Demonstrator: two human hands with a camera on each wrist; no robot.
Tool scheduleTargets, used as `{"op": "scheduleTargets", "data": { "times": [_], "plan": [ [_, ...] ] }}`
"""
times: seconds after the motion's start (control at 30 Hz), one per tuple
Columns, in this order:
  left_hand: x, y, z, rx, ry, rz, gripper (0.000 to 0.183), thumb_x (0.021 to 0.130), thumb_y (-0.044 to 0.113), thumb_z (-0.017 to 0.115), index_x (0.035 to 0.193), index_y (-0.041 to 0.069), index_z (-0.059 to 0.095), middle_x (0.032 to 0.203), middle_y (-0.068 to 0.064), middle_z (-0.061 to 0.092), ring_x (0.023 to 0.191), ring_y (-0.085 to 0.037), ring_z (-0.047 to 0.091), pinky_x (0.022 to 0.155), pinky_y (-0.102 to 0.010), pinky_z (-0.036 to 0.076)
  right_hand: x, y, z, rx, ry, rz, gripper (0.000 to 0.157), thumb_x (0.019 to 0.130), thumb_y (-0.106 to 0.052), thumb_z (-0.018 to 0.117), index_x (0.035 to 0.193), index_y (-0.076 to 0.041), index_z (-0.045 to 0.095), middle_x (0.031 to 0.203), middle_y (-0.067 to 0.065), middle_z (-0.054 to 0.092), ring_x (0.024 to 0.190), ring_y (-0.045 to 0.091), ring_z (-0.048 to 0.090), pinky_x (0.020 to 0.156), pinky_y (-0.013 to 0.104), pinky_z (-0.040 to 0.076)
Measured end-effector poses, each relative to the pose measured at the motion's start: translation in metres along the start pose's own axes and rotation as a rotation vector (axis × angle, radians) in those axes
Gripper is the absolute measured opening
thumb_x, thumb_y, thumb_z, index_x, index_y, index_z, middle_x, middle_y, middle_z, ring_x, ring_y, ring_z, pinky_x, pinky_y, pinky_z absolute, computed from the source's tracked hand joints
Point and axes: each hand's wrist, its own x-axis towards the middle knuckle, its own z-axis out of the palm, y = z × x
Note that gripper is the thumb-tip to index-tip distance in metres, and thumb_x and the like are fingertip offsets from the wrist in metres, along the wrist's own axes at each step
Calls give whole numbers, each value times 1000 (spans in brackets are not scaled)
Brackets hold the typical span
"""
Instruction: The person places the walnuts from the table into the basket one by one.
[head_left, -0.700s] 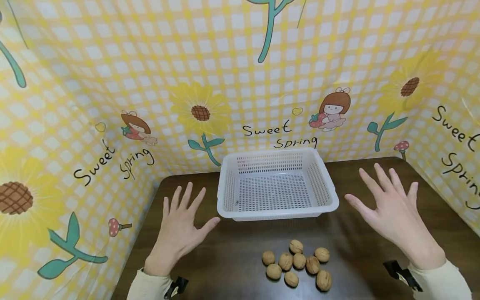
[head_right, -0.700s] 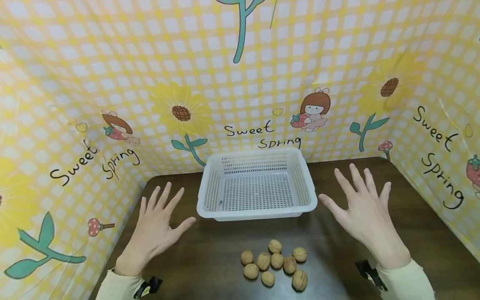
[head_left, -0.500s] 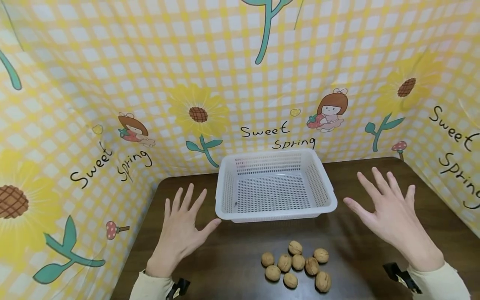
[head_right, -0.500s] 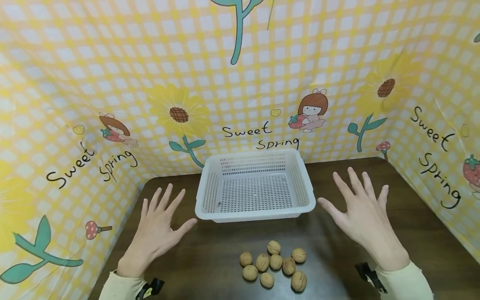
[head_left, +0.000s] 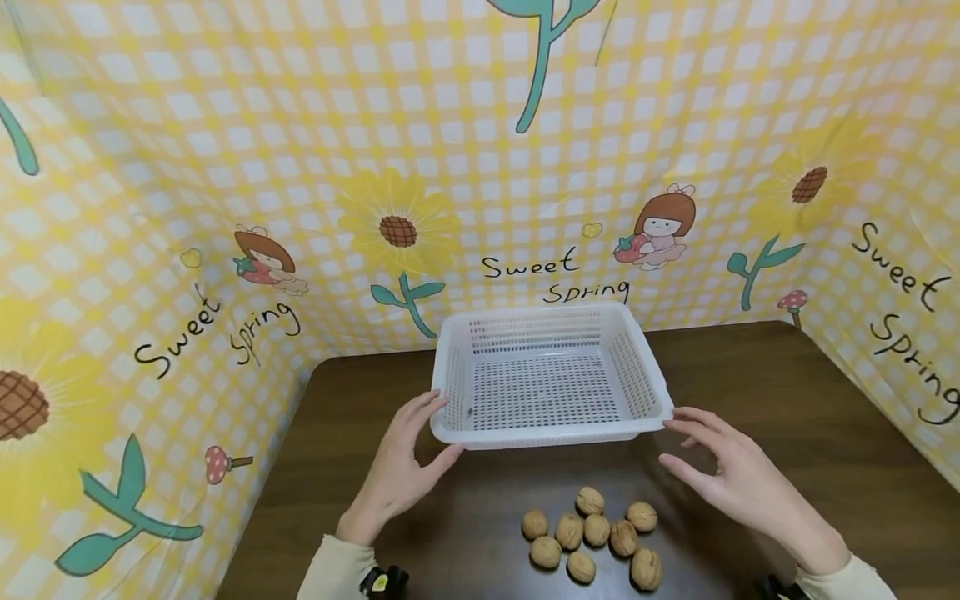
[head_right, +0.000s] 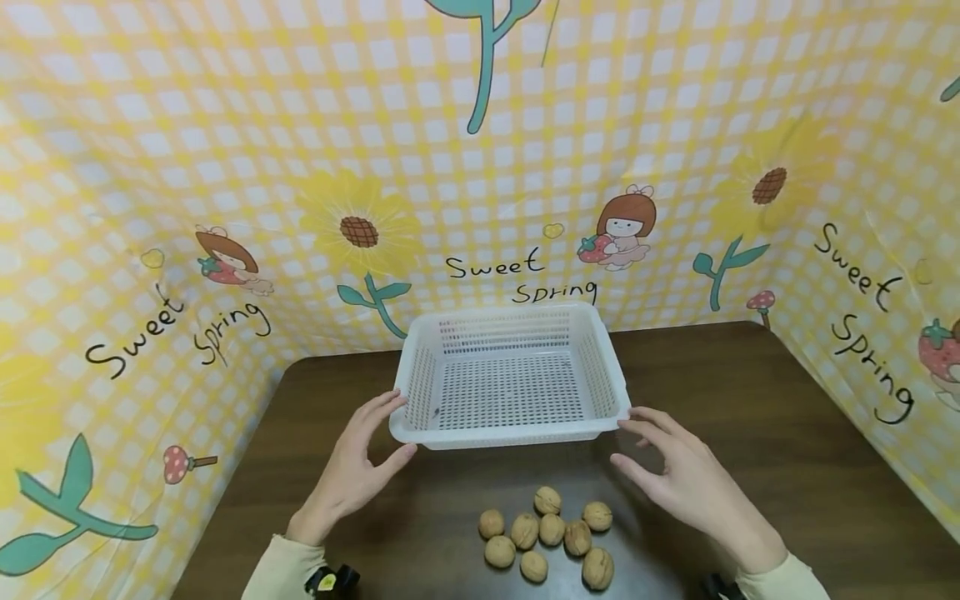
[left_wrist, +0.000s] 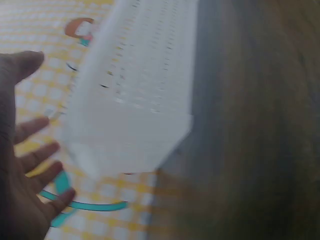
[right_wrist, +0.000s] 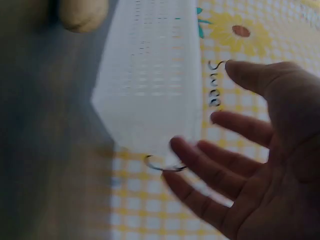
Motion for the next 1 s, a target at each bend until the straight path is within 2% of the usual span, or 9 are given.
{"op": "scheduleTargets", "data": {
  "times": [0.07, 0.17, 0.23, 0.33, 0.43, 0.53, 0.73, 0.83, 1.0],
  "plan": [
    [0, -7, 7, -21, 29, 23, 59, 92, 27, 83, 146, 15, 62, 162, -9, 50, 154, -35, 42, 117, -68, 44, -3, 4, 6, 64, 26, -9, 38, 87, -18, 88, 123, -15, 76, 132, 6, 69, 90, 7, 67, 60, 23, 54],
    [0, -15, 17, -31, 66, 65, 46, 91, 22, 84, 135, 17, 70, 154, -12, 58, 153, -38, 42, 115, -70, 44, -7, 9, 14, 190, 11, -6, 35, 86, -12, 88, 117, -23, 76, 114, -3, 73, 79, 1, 64, 58, 21, 52],
    [1, -17, 21, -46, 83, 81, 39, 91, 21, 83, 128, 20, 74, 150, -13, 62, 153, -38, 41, 116, -71, 42, -10, 14, 18, 303, -56, 18, 33, 88, -12, 87, 117, -24, 75, 104, -5, 74, 74, 2, 65, 58, 23, 53],
    [4, -18, 25, -68, 109, 92, 29, 92, 19, 82, 121, 19, 77, 146, -11, 66, 152, -38, 42, 116, -72, 42, -13, 24, 27, 482, -210, 68, 29, 94, -13, 82, 121, -16, 73, 90, -5, 73, 69, 5, 66, 58, 25, 54],
    [5, -18, 27, -76, 125, 88, 20, 93, 18, 81, 113, 16, 80, 144, -11, 67, 152, -38, 43, 116, -72, 41, -15, 34, 36, 618, -329, 84, 30, 96, -10, 78, 125, -6, 70, 88, -3, 73, 68, 6, 66, 56, 27, 55],
    [5, -17, 29, -75, 130, 75, 16, 93, 18, 81, 108, 13, 81, 143, -11, 68, 152, -37, 43, 116, -72, 41, -18, 41, 43, 719, -385, 60, 31, 97, -4, 75, 127, 0, 67, 94, 3, 74, 68, 8, 66, 54, 28, 55],
    [3, -16, 33, -103, 139, 47, 14, 94, 20, 81, 107, 14, 81, 142, -7, 69, 154, -31, 42, 119, -67, 41, -25, 46, 54, 805, -466, 82, 35, 96, -2, 75, 129, 1, 66, 115, 16, 74, 63, 1, 63, 41, 30, 53],
    [1, -18, 36, -107, 157, 58, 13, 93, 19, 81, 106, 17, 80, 141, -7, 69, 154, -32, 42, 119, -68, 41, -27, 48, 59, 819, -510, 102, 35, 96, -3, 75, 130, 0, 66, 117, 16, 74, 64, -3, 62, 40, 29, 52],
    [-1, -20, 38, -98, 178, 76, 13, 93, 17, 82, 104, 22, 79, 140, -10, 69, 154, -34, 43, 117, -70, 42, -28, 48, 64, 837, -537, 112, 36, 96, -4, 75, 131, -1, 67, 118, 12, 75, 69, -2, 64, 42, 27, 53]
  ]
}}
